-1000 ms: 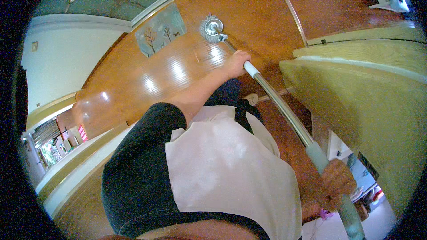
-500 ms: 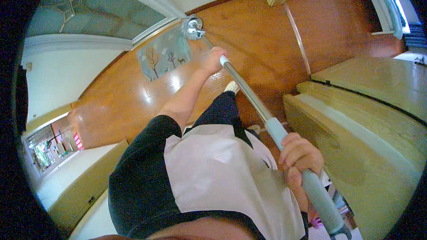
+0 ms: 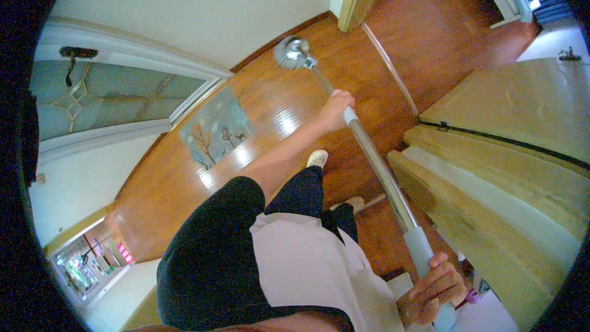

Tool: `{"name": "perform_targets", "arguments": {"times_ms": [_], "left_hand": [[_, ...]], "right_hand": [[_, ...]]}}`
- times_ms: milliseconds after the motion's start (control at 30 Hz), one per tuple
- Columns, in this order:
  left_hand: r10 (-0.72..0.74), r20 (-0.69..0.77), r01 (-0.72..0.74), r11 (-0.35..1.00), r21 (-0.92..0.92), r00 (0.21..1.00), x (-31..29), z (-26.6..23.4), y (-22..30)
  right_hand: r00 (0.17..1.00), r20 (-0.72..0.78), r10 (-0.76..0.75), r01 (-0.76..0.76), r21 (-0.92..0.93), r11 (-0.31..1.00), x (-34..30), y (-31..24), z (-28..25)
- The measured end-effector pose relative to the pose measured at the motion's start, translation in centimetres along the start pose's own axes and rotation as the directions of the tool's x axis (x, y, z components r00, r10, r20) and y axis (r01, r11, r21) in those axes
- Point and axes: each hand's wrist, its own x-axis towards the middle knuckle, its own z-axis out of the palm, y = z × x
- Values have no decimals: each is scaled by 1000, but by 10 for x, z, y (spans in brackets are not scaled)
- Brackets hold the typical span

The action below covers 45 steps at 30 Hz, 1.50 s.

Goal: The person mops the wooden floor in a bedroom using a circular mop, maneuvering it around a bed, a nightstand, and through a doorway, and briefly operates a remote control.

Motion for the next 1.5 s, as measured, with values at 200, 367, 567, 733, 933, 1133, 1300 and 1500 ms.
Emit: {"name": "perform_targets", "arguments": {"times_ms": [200,367,567,733,933,1133,1300,1500], "left_hand": [[4,261,-22,997,68,965,57,27,-12],[-40,484,-50,984,172,874,57,32,-13],[-12,449,-71,983,167,894,40,54,21],[108,458,-177,978,111,882,26,97,92],[-43,607,-140,958,251,794,61,111,91],[90,574,-240,952,191,814,59,144,85],[270,566,-320,947,-10,779,14,200,170],[344,776,-158,938,-308,529,-26,191,252]], "right_hand": [[998,-60,-19,6,-217,976,-20,27,5],[999,6,33,-32,-139,990,-31,32,-4],[992,-31,125,-129,-243,962,-43,7,-44],[999,-47,20,-18,34,999,-49,-40,-86],[984,-177,-30,-8,-209,978,-80,0,-76],[954,-282,98,-173,-256,951,-84,7,-90],[897,-441,-28,-171,-406,898,-115,-78,-121],[921,-311,-236,37,-531,847,-114,-135,-99]]}}
